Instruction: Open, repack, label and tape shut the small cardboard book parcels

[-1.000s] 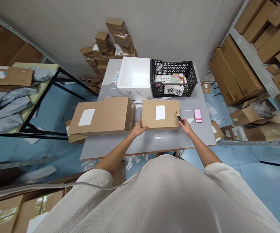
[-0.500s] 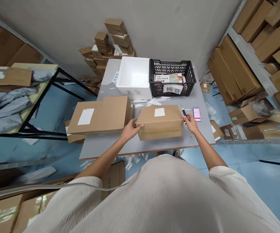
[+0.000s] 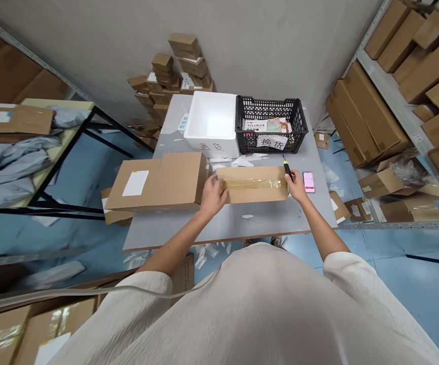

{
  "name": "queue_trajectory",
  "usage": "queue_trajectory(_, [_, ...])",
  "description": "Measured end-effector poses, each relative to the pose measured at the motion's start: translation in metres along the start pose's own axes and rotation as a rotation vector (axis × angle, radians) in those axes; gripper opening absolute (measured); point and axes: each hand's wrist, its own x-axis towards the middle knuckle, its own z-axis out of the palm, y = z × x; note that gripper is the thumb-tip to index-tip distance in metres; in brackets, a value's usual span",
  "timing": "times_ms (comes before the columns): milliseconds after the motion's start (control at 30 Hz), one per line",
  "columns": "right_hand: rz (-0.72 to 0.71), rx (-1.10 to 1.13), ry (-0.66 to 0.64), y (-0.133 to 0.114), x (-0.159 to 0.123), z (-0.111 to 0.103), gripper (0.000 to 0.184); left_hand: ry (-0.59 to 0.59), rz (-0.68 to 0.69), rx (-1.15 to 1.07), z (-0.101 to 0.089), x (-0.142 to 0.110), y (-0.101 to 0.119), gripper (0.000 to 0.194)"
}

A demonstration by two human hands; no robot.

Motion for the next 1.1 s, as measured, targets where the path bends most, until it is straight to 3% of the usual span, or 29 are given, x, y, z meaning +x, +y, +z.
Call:
queue_trajectory(133, [-0.081,-0.113,0.068,-0.004,0.002,0.002,0.076,-0.022,0.031,0.153,0.006,-0.008,0.006,0.054])
queue_trajectory(333, [-0.064,-0.143,0.069,-0.013,0.008,0.005,0.079,-0.106,0.144,0.113,0.01,-0.001,-0.003,0.071])
queue_trajectory(467, [-0.028,-0.102,0.025,-0.015,0.008,0.01,0.076,-0.143,0.164,0.116,0.015,0.017,-0.01,0.082])
queue_trajectory(700, [-0.017,-0.095,-0.024,-0.004,0.018,0.02,0.072,-0.205,0.106,0.093,0.02,0.06,-0.012,0.083])
queue_trajectory(933, [-0.002,-0.123,-0.045,-0.004,0.042,0.007,0.065,-0.153,0.075,0.113,0.028,0.033,0.009,0.078])
queue_trajectory(1100, [0.005,-0.168,-0.071,-0.009,0.04,0.006,0.061,-0.096,0.145,0.169,0.024,0.029,0.014,0.074])
